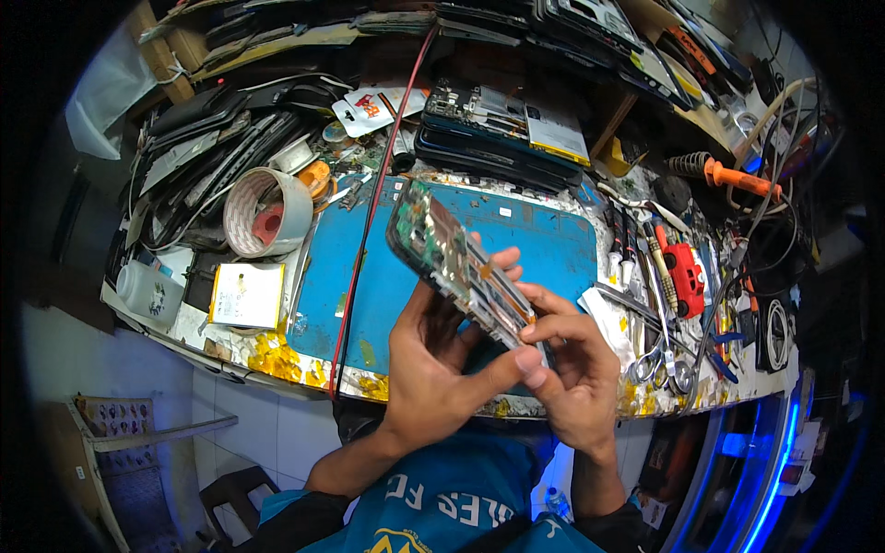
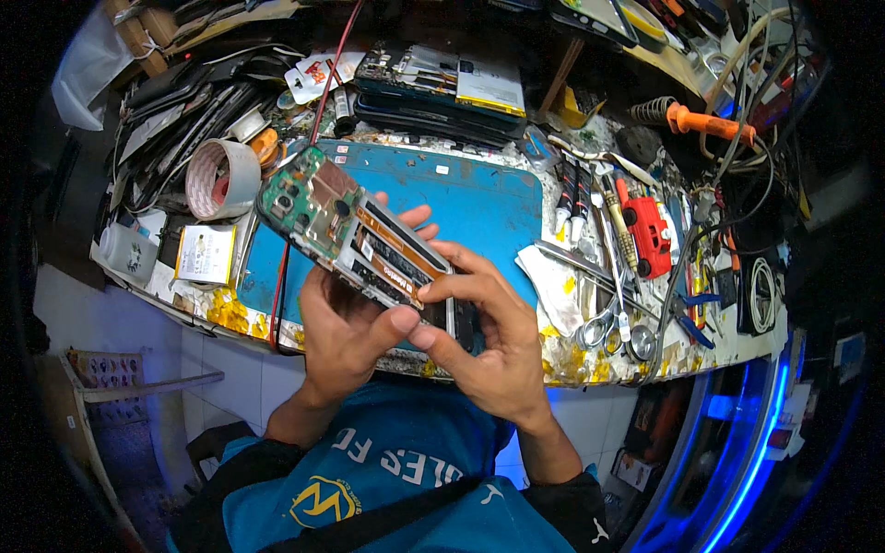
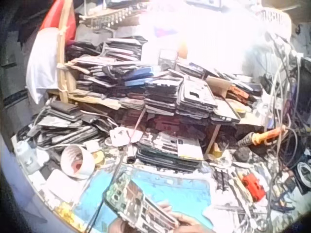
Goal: The person disassembles a smartphone, removes the battery, and uses a plastic pry tool and tweezers to separate the back cover and clean adhesive residue. The person then places the back cover aside and continues to scrape residue from the frame.
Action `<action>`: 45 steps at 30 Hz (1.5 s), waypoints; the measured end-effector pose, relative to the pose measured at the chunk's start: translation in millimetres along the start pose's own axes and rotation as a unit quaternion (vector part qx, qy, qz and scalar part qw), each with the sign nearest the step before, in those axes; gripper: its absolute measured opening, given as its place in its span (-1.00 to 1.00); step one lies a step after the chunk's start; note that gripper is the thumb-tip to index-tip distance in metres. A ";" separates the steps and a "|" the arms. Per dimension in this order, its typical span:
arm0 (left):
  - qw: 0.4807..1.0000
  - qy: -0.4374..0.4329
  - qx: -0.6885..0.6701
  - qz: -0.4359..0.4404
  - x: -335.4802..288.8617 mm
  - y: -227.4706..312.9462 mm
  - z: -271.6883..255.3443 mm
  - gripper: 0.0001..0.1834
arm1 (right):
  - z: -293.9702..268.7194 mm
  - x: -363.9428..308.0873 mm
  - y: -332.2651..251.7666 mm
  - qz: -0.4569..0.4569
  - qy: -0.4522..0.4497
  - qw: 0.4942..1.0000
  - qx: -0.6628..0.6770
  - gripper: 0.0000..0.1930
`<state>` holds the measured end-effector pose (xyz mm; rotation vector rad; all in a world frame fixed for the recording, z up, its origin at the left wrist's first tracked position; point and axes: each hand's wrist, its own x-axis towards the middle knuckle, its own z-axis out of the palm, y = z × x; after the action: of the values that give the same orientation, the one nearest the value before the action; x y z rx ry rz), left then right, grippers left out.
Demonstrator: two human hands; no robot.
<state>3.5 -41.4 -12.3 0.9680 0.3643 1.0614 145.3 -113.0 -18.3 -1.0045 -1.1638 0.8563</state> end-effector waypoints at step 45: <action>0.995 -0.001 0.078 0.066 0.3 18.3 18.7 0.17 | -9.1 -24.5 4.0 -0.020 -0.037 0.992 0.118 -0.53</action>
<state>5.8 -47.7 13.1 1.1452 0.3908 1.1642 149.2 -136.0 -30.7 -0.7586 -1.1107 0.9812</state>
